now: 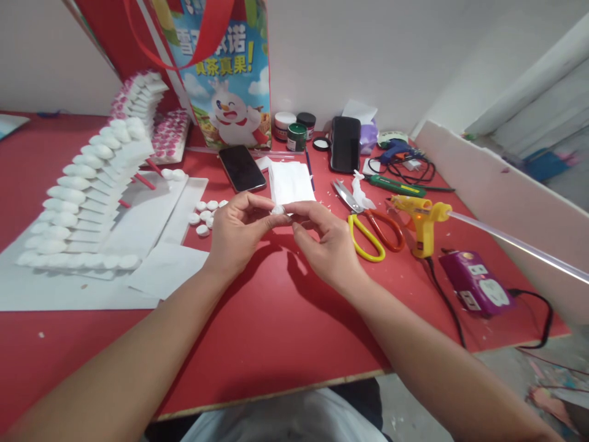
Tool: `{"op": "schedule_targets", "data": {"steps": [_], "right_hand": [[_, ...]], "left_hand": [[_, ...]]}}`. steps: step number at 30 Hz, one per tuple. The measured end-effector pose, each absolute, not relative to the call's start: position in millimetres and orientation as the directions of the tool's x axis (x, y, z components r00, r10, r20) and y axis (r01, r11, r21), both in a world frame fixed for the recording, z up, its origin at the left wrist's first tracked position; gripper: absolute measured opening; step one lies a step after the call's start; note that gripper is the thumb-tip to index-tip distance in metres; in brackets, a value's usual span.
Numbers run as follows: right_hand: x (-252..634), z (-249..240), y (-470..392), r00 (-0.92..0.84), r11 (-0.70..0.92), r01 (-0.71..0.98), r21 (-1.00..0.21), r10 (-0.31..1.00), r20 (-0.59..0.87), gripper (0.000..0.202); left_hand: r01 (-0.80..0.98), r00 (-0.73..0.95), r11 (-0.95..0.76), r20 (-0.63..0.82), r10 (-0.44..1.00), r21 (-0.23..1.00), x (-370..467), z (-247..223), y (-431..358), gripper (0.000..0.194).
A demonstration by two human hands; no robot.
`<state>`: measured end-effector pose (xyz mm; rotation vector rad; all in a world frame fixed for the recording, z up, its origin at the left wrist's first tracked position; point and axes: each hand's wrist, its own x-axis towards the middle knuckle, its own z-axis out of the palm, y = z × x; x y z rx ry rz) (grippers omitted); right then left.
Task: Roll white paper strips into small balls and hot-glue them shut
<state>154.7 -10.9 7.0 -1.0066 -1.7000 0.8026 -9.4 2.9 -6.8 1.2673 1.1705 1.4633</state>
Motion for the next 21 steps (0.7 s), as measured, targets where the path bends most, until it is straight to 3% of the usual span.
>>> {"op": "schedule_targets", "data": {"steps": [12, 17, 21], "right_hand": [[161.0, 8.7, -7.8, -0.246, 0.539, 0.359, -0.762, 0.842, 0.480, 0.035], [161.5, 7.8, -7.1, -0.244, 0.552, 0.353, -0.756, 0.834, 0.495, 0.034], [161.4, 8.6, -8.2, -0.217, 0.505, 0.374, -0.778, 0.863, 0.456, 0.031]], "left_hand": [[0.031, -0.074, -0.201, 0.202, 0.977, 0.979, -11.6, -5.9, 2.1, 0.035], [0.077, -0.016, -0.236, 0.238, 0.971, 0.969, -12.1, -4.0, 0.6, 0.023], [0.063, -0.025, -0.224, 0.226, 0.974, 0.972, -12.2, -4.3, 0.4, 0.024]]}}
